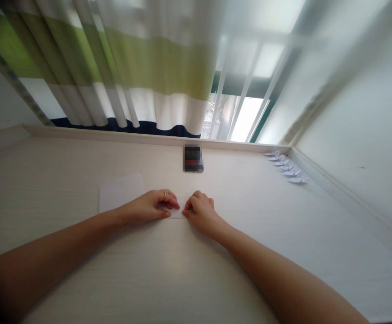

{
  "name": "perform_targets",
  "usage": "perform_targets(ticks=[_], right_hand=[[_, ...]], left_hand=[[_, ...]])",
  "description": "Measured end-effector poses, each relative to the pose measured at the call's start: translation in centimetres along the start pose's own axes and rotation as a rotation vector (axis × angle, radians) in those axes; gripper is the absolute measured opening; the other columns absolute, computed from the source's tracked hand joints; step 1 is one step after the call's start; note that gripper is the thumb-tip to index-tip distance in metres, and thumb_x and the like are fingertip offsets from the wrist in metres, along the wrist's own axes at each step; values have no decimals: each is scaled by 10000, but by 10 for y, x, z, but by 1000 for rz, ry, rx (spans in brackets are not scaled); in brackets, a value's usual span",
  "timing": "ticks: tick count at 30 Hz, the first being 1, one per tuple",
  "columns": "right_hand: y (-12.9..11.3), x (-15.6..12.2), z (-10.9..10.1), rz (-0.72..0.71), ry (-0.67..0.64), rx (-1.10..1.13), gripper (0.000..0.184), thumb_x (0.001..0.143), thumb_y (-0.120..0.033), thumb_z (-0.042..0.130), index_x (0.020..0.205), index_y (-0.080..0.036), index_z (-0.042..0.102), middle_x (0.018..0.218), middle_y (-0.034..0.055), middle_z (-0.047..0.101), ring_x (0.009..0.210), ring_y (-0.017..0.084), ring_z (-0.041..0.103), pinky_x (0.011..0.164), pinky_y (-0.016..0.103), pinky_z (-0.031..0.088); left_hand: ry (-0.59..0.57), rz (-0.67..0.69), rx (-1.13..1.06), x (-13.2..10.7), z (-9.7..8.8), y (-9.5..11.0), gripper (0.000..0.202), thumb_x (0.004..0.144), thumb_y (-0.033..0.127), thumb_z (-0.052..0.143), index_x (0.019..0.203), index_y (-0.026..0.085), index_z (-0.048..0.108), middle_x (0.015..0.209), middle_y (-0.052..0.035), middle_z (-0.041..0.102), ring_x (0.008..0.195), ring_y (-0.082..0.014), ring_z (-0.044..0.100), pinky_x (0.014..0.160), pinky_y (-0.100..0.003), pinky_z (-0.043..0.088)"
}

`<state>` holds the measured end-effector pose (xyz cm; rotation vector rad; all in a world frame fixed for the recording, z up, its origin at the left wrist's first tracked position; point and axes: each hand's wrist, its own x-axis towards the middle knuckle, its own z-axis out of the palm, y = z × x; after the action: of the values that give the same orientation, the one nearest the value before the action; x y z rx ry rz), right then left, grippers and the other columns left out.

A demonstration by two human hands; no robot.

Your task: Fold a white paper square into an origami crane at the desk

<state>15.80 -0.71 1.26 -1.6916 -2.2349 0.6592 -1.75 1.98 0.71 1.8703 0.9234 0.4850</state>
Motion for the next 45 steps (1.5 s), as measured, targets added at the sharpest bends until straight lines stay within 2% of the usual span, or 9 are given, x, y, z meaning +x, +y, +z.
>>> perform_targets(ticks=[16,22,26,35,40,45], right_hand=[[-4,1,5,33,-19,-98,47,738,-140,492,700,-158,513,870,51,469,856,176,421,789,332,292],[-4,1,5,31,-20,-99,52,734,-133,490,693,-160,505,866,46,464,854,172,424,786,329,289],[-3,0,5,20,-9,-91,55,734,-136,488,689,-164,504,866,43,467,849,167,427,786,326,291],[-2,-2,3,20,-2,-45,45,717,-128,510,732,-170,504,875,39,474,874,169,435,806,329,292],[0,-5,3,-8,28,11,200,712,-129,520,901,-185,491,972,47,462,899,166,431,817,328,300],[2,-7,1,6,37,-26,159,709,-164,531,862,-175,491,971,59,469,916,179,428,781,307,322]], left_hand=[[-17,24,38,1,-1,-1,295,595,35,536,843,156,640,951,-36,572,876,-150,544,833,-262,407],[-24,38,129,-1,-2,3,264,651,99,509,847,174,670,953,-33,570,823,-141,549,759,-226,414],[25,34,102,-1,1,2,217,629,173,594,836,168,659,940,-33,566,855,-158,540,788,-251,411],[-4,4,-16,1,2,-3,249,595,105,582,840,131,618,942,-50,562,817,-152,544,772,-269,424],[37,-12,-12,0,3,-3,323,587,126,595,910,125,585,923,-55,570,803,-154,531,756,-280,430],[126,5,23,-4,9,-1,372,605,104,583,973,145,557,943,-48,564,804,-141,524,754,-264,425]])
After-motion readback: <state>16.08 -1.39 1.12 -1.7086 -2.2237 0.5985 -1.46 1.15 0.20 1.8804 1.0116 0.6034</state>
